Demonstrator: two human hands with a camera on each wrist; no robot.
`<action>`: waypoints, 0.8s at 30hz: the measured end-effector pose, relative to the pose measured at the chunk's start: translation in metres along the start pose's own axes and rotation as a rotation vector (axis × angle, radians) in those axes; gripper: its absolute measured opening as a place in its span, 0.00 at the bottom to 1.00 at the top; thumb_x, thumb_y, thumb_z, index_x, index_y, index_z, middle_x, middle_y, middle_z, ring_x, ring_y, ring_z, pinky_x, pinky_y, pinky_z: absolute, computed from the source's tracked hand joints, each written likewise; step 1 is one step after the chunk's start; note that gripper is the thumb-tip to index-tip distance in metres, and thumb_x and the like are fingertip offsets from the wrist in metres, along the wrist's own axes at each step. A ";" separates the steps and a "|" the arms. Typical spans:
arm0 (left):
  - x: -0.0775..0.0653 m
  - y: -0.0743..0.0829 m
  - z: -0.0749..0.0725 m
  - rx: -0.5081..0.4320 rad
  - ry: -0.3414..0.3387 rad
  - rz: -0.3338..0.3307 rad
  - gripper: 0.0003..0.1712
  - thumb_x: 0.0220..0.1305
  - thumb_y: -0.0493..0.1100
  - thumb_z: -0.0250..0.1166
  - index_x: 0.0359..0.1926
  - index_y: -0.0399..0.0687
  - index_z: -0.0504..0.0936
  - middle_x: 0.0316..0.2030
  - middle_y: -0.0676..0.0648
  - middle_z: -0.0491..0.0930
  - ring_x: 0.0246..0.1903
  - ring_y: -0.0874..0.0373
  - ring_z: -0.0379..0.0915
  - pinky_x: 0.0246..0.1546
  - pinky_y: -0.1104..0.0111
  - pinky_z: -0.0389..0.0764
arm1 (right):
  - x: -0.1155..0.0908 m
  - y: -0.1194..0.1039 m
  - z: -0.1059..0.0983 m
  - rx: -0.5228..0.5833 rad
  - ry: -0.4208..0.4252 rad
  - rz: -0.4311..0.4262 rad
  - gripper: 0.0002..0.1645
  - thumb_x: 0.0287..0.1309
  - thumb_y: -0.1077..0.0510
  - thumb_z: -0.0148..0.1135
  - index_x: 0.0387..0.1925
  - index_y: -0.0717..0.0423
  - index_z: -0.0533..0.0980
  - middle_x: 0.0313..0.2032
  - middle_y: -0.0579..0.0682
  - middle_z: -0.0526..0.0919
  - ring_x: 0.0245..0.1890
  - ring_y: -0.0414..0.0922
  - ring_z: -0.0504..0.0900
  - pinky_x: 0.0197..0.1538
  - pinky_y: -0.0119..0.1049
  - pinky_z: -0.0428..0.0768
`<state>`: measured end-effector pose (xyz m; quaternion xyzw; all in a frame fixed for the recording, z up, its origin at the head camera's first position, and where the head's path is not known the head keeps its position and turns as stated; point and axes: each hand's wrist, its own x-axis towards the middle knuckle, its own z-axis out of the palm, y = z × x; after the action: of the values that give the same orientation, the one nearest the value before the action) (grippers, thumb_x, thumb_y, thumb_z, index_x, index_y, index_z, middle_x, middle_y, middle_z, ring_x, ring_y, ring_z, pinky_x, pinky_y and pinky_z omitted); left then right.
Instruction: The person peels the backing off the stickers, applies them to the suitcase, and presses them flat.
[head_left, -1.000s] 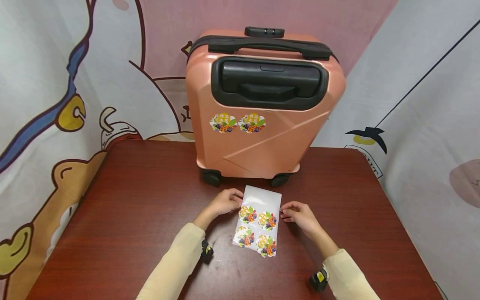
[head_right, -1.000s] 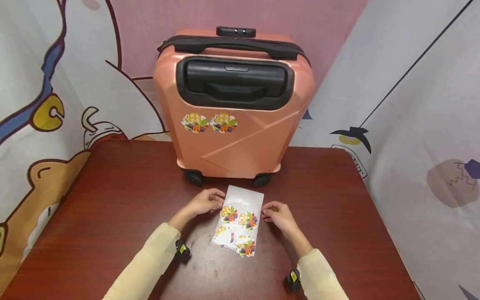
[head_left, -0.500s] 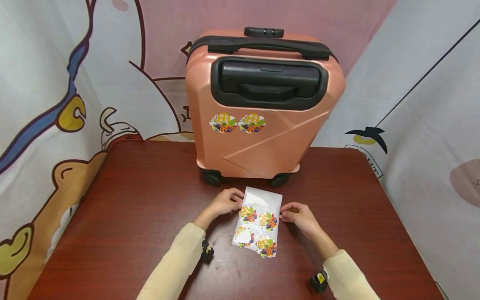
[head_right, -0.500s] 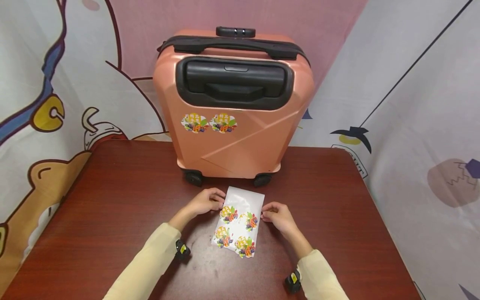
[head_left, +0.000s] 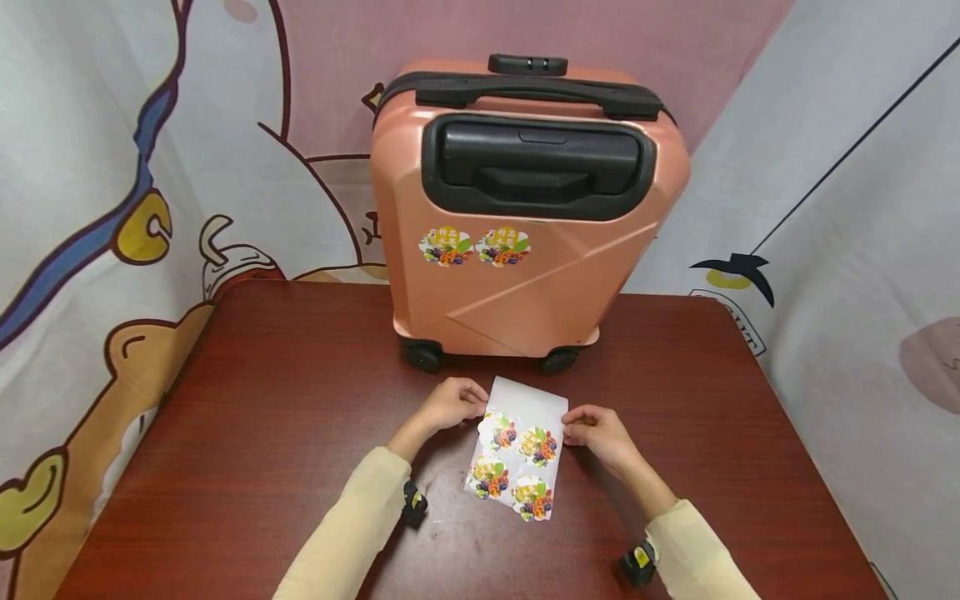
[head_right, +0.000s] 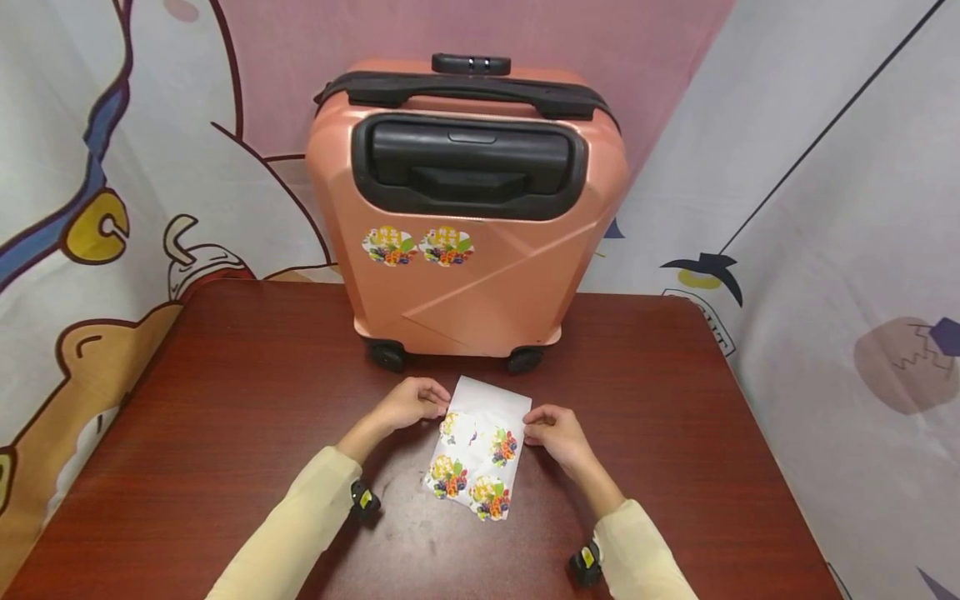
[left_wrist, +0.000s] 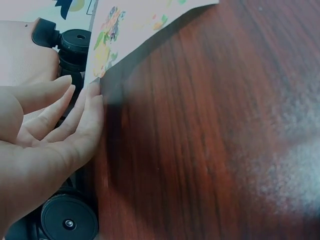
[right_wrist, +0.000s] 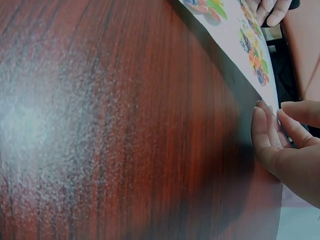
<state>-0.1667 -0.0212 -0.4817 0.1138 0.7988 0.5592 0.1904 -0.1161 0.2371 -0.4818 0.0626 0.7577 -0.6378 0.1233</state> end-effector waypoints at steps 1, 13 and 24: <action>0.000 0.000 0.000 0.003 -0.002 0.007 0.07 0.53 0.29 0.63 0.35 0.32 0.79 0.27 0.43 0.79 0.22 0.61 0.71 0.21 0.63 0.77 | 0.000 0.000 0.000 0.000 0.002 -0.003 0.11 0.52 0.77 0.53 0.38 0.83 0.69 0.30 0.60 0.78 0.27 0.46 0.79 0.36 0.41 0.80; -0.001 0.009 -0.001 0.022 -0.010 0.087 0.11 0.49 0.26 0.65 0.36 0.31 0.79 0.30 0.41 0.81 0.31 0.55 0.76 0.32 0.72 0.75 | 0.000 -0.014 0.000 -0.014 0.085 -0.021 0.09 0.50 0.77 0.53 0.36 0.80 0.71 0.24 0.55 0.76 0.23 0.44 0.77 0.31 0.35 0.80; -0.001 0.014 -0.001 -0.046 0.025 0.110 0.12 0.45 0.26 0.68 0.35 0.32 0.78 0.29 0.41 0.80 0.30 0.55 0.76 0.30 0.72 0.75 | 0.003 -0.024 -0.001 -0.037 0.129 -0.045 0.08 0.50 0.76 0.55 0.35 0.78 0.72 0.23 0.53 0.75 0.22 0.43 0.76 0.29 0.36 0.79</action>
<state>-0.1672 -0.0177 -0.4682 0.1460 0.7808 0.5883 0.1518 -0.1249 0.2337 -0.4596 0.0841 0.7769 -0.6210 0.0608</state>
